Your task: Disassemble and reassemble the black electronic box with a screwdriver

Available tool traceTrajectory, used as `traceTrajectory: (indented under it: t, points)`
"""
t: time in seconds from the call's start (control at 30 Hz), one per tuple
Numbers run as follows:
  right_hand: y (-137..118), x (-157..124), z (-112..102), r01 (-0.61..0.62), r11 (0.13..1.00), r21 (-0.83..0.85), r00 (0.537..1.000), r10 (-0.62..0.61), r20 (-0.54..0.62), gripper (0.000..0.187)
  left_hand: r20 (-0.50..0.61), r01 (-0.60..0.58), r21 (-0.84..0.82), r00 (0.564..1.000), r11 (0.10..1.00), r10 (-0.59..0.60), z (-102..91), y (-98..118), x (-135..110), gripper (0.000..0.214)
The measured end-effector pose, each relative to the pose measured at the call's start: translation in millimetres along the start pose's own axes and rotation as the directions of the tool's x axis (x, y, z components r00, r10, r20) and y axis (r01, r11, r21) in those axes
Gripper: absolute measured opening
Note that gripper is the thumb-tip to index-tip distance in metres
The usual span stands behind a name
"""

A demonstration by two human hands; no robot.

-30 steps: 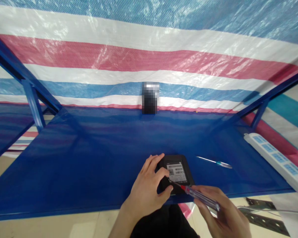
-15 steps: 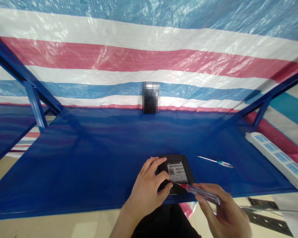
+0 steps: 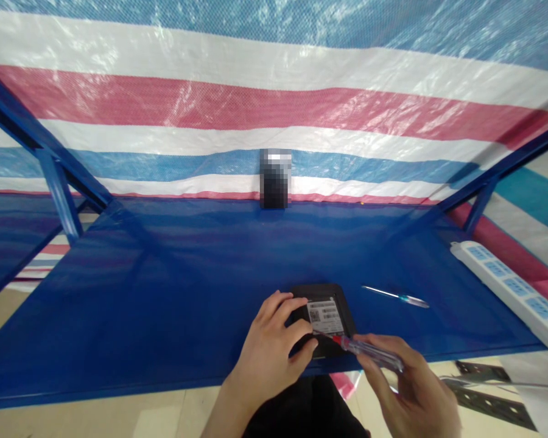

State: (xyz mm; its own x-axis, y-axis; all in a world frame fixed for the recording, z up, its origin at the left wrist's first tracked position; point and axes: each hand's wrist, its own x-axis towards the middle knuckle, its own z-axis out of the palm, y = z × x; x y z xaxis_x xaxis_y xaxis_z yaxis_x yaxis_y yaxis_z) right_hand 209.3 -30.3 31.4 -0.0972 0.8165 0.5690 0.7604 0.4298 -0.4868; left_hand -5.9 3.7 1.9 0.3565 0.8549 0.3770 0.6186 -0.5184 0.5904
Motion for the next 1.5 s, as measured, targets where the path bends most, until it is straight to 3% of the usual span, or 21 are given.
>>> traceTrajectory:
  t: [0.17, 0.53, 0.73, 1.3, 1.5]
  points:
    - [-0.2, 0.3, 0.6, 0.009, 1.000, 0.020, 1.000, -0.009, -0.019, 0.016, -0.046, -0.052, 0.035, 0.998, 0.998, 0.053, -0.5, 1.5, 0.0, 0.006]
    - [-1.7, -0.3, 0.2, -0.014, 1.000, 0.024, 1.000, 0.014, -0.014, 0.015, -0.181, -0.026, -0.043, 0.983, 0.999, 0.017, -5.7, 3.0, -1.1, 0.003]
    - [-0.4, -2.2, 1.1, 0.002, 0.999, 0.034, 1.000, -0.002, 0.000, 0.017, -0.231, -0.077, -0.022, 0.970, 0.997, 0.070, -6.0, 3.2, -1.1, 0.007]
    - [-2.9, -1.1, 1.5, 0.006, 0.996, 0.087, 1.000, -0.007, 0.012, 0.017, -0.210, -0.088, 0.044, 0.973, 0.995, 0.096, -1.2, 3.4, -0.8, 0.010]
    - [-1.1, -2.5, -1.7, -0.017, 0.998, 0.063, 0.999, 0.019, -0.042, 0.016, -0.189, -0.064, 0.032, 0.979, 0.997, 0.069, -0.3, 2.6, -0.8, 0.008]
